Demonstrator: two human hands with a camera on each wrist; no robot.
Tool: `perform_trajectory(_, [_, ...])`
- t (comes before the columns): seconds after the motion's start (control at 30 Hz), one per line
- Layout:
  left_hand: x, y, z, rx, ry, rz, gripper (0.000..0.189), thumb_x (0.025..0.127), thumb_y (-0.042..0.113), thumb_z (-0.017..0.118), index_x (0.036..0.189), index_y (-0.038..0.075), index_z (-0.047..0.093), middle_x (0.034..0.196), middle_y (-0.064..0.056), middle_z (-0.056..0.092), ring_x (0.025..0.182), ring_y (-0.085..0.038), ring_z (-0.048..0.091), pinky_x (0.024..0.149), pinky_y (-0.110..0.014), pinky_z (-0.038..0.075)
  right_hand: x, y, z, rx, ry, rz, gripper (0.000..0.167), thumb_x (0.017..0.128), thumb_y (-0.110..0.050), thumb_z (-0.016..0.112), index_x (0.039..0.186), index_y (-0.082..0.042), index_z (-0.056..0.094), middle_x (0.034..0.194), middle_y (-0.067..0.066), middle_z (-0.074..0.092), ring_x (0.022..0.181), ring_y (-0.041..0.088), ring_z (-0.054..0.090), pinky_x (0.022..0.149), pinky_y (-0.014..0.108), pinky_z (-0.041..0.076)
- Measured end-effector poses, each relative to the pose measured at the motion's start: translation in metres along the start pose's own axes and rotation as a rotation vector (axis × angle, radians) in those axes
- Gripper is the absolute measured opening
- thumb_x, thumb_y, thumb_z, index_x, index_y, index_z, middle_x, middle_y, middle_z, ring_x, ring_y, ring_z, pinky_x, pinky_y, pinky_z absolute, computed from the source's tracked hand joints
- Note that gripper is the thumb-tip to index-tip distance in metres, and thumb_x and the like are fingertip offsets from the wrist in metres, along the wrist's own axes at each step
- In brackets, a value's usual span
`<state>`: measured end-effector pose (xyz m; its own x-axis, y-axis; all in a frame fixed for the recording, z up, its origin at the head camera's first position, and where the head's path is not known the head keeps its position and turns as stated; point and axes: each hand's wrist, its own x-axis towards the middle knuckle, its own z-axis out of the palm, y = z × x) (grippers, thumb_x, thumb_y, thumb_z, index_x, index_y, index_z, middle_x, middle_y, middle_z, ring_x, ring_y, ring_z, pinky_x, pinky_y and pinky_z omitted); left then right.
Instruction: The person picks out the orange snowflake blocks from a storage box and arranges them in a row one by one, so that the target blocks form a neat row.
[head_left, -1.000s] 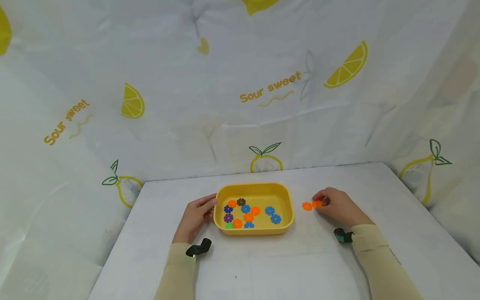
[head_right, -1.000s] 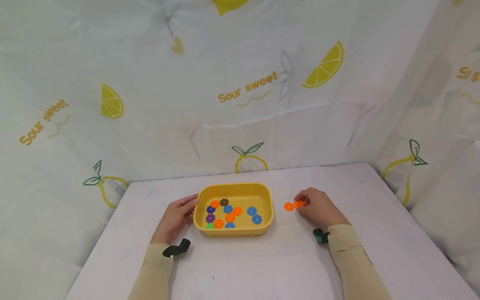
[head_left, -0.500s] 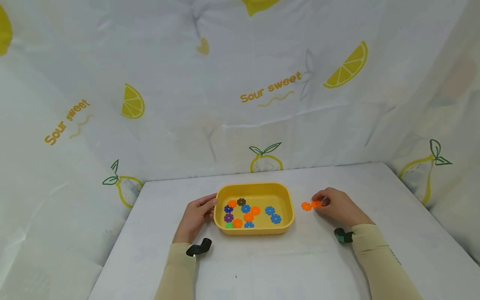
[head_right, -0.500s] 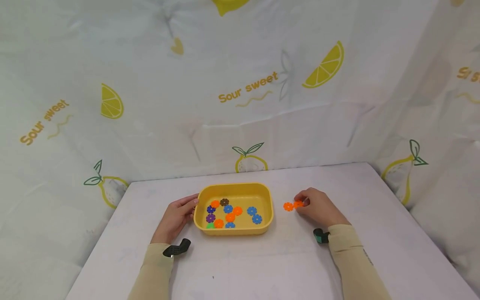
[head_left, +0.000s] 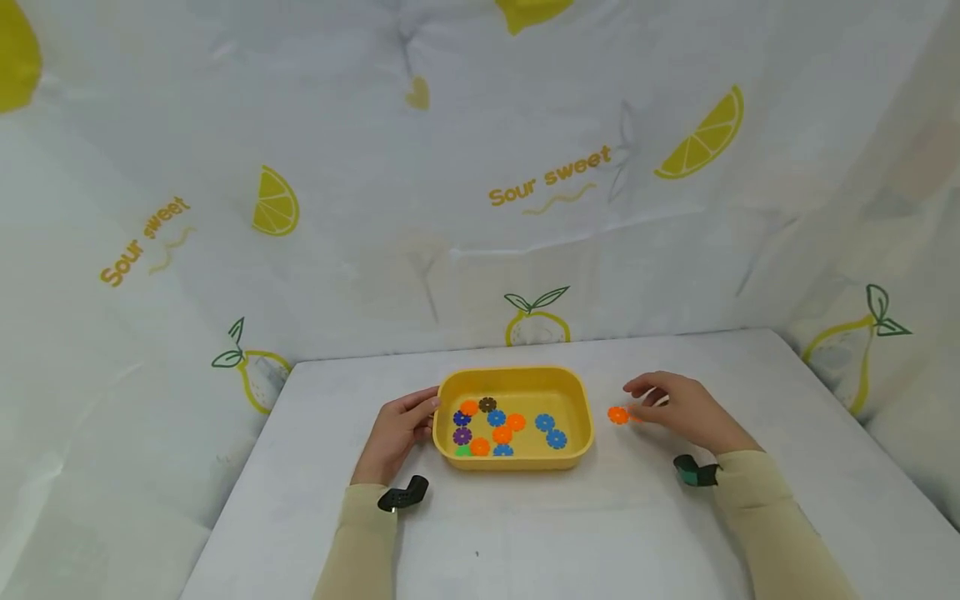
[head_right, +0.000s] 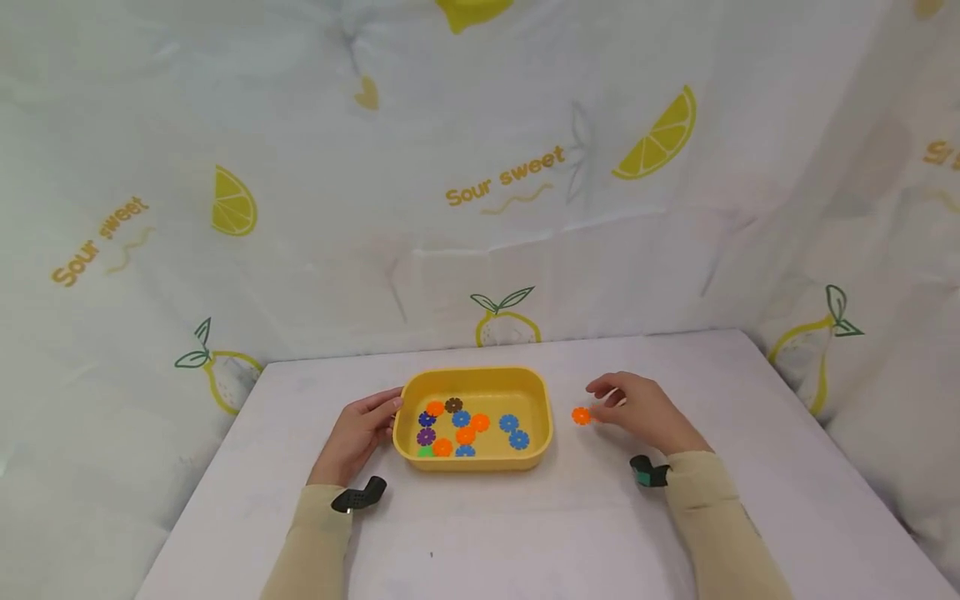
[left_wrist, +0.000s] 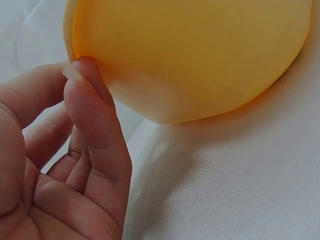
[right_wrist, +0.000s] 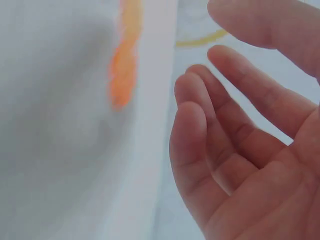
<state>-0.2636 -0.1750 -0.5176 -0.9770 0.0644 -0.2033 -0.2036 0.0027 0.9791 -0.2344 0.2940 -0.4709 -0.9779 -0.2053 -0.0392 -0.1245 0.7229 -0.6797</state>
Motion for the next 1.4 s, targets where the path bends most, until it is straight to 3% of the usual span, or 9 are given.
perform_trajectory(0.27, [0.001,-0.002,-0.004,0.008,-0.001,0.017,0.044,0.099,0.036,0.081,0.137,0.017,0.076,0.121,-0.007,0.076,0.089,-0.018,0.066,0.076,-0.023,0.060,0.035,-0.063,0.002,-0.057,-0.068,-0.155,0.034,0.097,-0.026,0.083,0.128,-0.014,0.075,0.120,0.007,0.075,0.104,0.022,0.066,0.088,0.036,0.059])
perform_trajectory(0.57, [0.002,0.000,-0.002,0.025,-0.005,0.025,0.045,0.099,0.037,0.080,0.138,0.014,0.075,0.116,-0.009,0.076,0.087,-0.016,0.067,0.075,-0.023,0.060,0.080,-0.115,0.030,-0.148,-0.272,-0.262,0.030,0.098,-0.017,0.080,0.127,-0.010,0.075,0.122,0.005,0.075,0.106,0.020,0.066,0.094,0.038,0.060])
perform_trajectory(0.9, [0.002,0.002,-0.005,0.055,-0.017,0.020,0.044,0.099,0.040,0.081,0.137,0.018,0.076,0.123,-0.009,0.077,0.089,-0.019,0.069,0.079,-0.024,0.062,0.103,-0.134,0.078,-0.335,-0.428,-0.269,0.029,0.095,-0.018,0.083,0.122,-0.010,0.078,0.108,-0.001,0.075,0.098,0.016,0.063,0.097,0.039,0.059])
perform_trajectory(1.03, [0.003,0.002,-0.006,0.057,-0.022,0.019,0.045,0.098,0.041,0.081,0.136,0.019,0.076,0.122,-0.008,0.078,0.090,-0.018,0.068,0.079,-0.024,0.062,0.106,-0.138,0.091,-0.425,-0.436,-0.270,0.027,0.094,-0.019,0.085,0.118,-0.009,0.079,0.102,-0.002,0.072,0.092,0.017,0.060,0.096,0.039,0.058])
perform_trajectory(1.17, [0.004,0.002,-0.007,0.048,-0.027,0.023,0.047,0.097,0.042,0.082,0.137,0.018,0.076,0.120,-0.008,0.078,0.089,-0.016,0.067,0.079,-0.023,0.061,0.106,-0.140,0.102,-0.501,-0.431,-0.260,0.020,0.091,-0.021,0.088,0.106,-0.013,0.078,0.093,-0.004,0.068,0.086,0.017,0.059,0.090,0.037,0.057])
perform_trajectory(1.4, [0.005,-0.001,-0.008,0.048,-0.028,0.016,0.047,0.095,0.043,0.083,0.136,0.020,0.077,0.119,-0.007,0.078,0.088,-0.017,0.066,0.078,-0.023,0.061,0.103,-0.147,0.110,-0.497,-0.420,-0.238,0.018,0.089,-0.019,0.090,0.091,-0.017,0.073,0.085,-0.005,0.066,0.082,0.018,0.059,0.081,0.035,0.053])
